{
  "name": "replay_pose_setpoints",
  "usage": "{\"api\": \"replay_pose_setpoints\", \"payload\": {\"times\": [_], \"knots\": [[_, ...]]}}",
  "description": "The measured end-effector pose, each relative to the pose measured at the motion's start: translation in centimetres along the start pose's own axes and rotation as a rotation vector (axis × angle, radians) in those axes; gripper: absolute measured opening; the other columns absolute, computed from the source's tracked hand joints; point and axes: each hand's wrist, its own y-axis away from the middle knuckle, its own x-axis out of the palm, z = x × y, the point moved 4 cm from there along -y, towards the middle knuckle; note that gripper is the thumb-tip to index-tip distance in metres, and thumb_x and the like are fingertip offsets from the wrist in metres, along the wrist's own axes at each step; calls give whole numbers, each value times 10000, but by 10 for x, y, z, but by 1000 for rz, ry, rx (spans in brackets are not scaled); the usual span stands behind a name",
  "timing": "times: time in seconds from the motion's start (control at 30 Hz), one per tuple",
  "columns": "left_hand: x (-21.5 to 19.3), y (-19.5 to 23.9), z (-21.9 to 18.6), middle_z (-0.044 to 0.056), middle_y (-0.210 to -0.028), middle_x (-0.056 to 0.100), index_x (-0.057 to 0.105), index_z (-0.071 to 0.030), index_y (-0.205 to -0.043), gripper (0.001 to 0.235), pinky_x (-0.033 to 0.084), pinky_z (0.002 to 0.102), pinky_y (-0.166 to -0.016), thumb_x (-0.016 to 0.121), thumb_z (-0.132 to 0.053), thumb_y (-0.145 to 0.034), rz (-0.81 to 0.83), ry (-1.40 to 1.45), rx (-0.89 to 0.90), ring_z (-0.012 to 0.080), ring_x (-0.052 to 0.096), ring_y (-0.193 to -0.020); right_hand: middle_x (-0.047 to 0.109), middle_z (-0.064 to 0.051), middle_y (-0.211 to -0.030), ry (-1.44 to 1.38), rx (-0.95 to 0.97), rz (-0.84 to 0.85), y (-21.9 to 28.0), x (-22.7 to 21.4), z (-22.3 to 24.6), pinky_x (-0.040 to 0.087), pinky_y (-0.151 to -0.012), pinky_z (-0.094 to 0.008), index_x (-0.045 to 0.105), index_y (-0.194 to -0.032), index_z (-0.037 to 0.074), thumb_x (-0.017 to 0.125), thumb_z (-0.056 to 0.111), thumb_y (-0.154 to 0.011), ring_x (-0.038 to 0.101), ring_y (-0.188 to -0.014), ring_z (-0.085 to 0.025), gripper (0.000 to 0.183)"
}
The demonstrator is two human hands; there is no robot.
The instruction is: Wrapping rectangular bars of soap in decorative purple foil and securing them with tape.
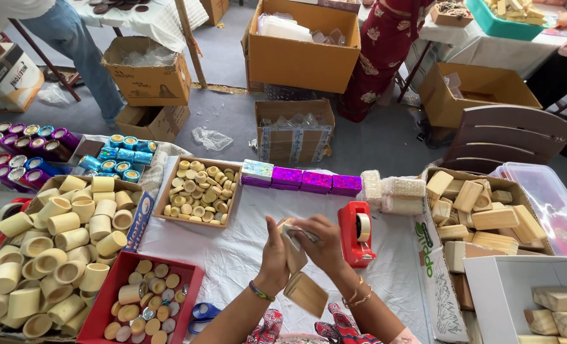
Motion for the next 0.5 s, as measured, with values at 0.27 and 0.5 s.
{"api": "replay_pose_setpoints", "payload": {"times": [0.27,0.5], "knots": [[13,20,-9,89,-1139,683,617,-77,-1148,766,551,314,-916,296,-741,-943,31,-36,29,170,655,-1035,648,-20,-806,200,-415,8,4,-1,36,466,-773,-369,774,-984,144,790,77,-799,656,-813,-221,198],[30,26,-40,92,-1147,718,636,-71,-1139,854,491,258,-911,184,-772,-956,108,-296,234,137,624,-1039,623,-2,-764,169,-493,33,5,6,45,414,-712,-378,762,-972,152,797,90,-781,585,-722,-178,203]]}}
